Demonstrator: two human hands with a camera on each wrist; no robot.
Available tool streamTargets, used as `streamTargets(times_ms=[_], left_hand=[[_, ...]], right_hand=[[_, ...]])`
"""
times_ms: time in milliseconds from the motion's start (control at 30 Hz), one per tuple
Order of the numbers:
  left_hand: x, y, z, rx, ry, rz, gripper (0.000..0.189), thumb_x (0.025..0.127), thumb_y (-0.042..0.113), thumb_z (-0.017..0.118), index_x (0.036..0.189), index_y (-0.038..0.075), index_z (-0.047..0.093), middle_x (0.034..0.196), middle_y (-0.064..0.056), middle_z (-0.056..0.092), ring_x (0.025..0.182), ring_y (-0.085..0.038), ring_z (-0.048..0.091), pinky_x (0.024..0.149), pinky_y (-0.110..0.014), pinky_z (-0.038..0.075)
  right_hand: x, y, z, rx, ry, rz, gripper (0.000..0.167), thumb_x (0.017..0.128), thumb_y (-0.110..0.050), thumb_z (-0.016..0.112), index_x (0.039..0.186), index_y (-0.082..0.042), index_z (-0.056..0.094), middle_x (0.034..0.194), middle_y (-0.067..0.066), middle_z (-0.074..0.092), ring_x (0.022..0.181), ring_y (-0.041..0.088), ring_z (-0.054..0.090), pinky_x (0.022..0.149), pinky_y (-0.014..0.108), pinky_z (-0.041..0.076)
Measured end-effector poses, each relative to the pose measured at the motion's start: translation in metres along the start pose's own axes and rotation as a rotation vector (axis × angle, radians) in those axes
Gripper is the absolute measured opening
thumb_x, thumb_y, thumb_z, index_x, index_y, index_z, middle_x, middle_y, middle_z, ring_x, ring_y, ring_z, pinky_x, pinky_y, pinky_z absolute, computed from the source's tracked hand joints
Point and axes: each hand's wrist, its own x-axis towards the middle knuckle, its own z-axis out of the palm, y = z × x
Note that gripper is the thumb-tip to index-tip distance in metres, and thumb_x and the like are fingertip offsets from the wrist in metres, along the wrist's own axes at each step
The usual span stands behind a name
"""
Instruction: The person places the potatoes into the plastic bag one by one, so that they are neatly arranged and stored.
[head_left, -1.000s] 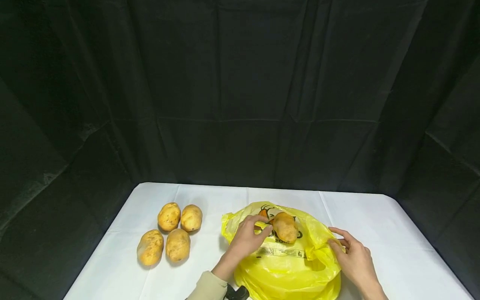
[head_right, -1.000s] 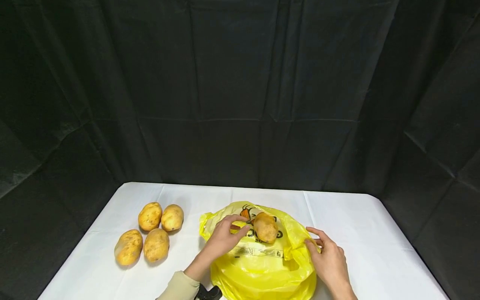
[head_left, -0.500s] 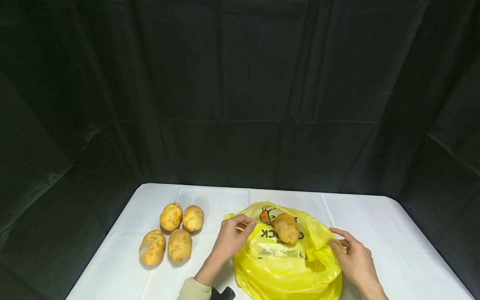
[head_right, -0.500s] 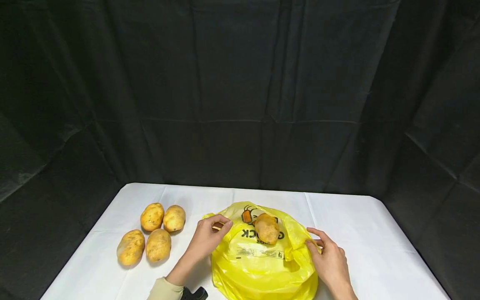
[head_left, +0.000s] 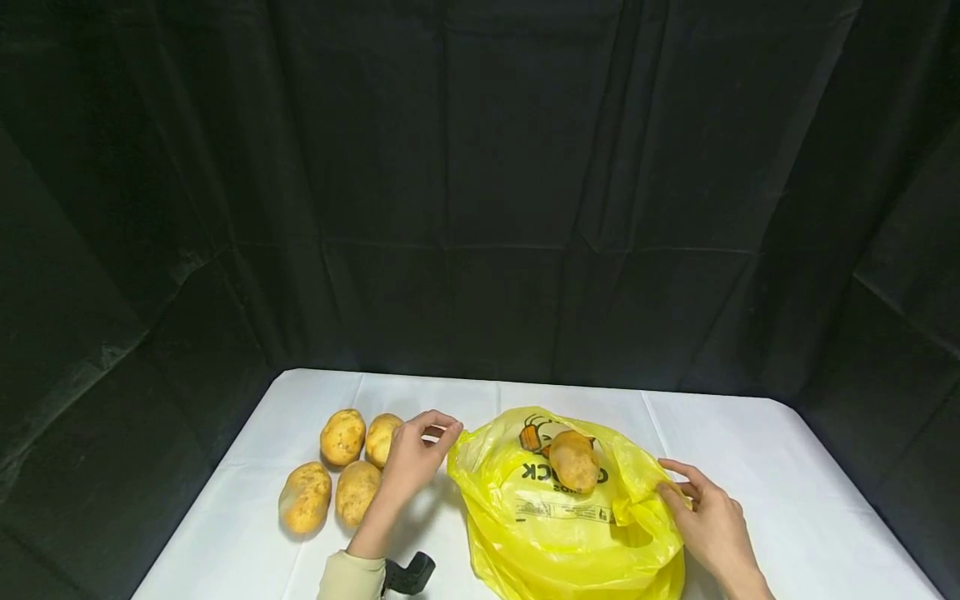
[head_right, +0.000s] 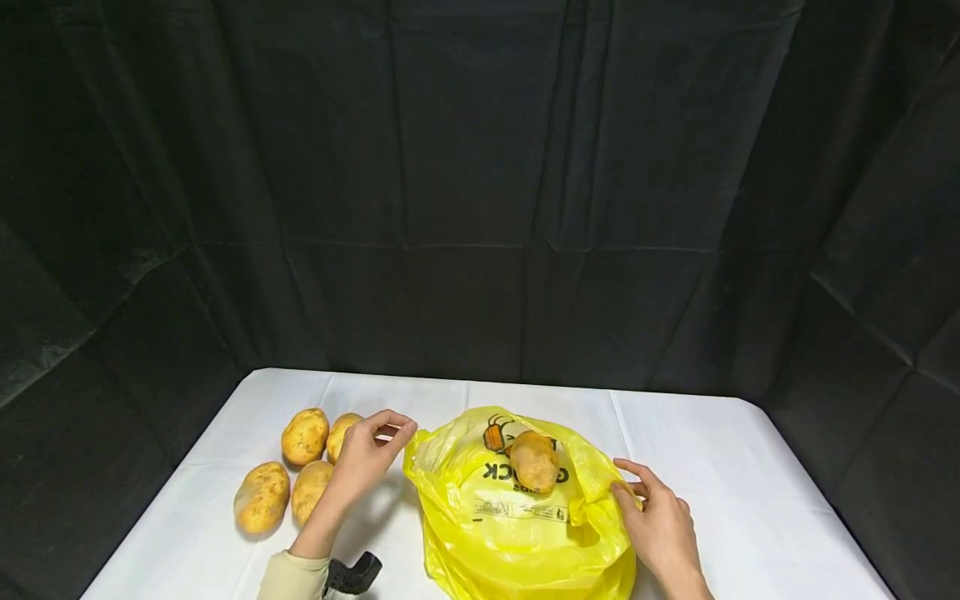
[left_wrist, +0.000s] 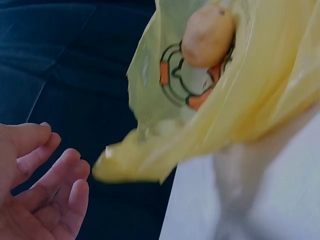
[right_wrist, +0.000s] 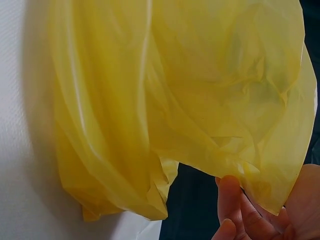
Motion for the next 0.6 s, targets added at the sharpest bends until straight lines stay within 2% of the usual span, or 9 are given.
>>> streamTargets(times_ms=[200,400,600], left_hand=[[0.003,-0.014,-0.016,0.032,0.086,-0.067,0.007,0.090,0.014,0.071,0.091,0.008,0.074,0.094,-0.004,0.070,0.086,-0.022,0.069,0.075,-0.035,0.056],[0.004,-0.024,-0.028,0.117,0.146,-0.156,0.016,0.094,0.017,0.067,0.097,0.004,0.074,0.102,-0.009,0.068,0.094,-0.027,0.067,0.081,-0.041,0.053],[0.003,-0.025,-0.037,0.183,0.116,-0.265,0.027,0.092,0.021,0.069,0.114,0.005,0.071,0.121,-0.017,0.060,0.114,-0.036,0.056,0.097,-0.051,0.043]], right_hand=[[0.001,-0.001,0.000,-0.004,-0.003,0.001,0.039,0.097,-0.016,0.060,0.134,-0.004,0.055,0.106,0.023,0.069,0.071,0.019,0.053,0.062,0.031,0.041],[0.000,-0.002,-0.001,-0.004,-0.005,0.000,0.038,0.097,-0.016,0.060,0.133,-0.004,0.055,0.105,0.023,0.069,0.070,0.018,0.052,0.061,0.030,0.040],[0.000,-0.002,-0.001,-0.013,-0.007,-0.005,0.039,0.097,-0.017,0.060,0.133,-0.004,0.055,0.104,0.022,0.069,0.069,0.018,0.051,0.061,0.030,0.039]])
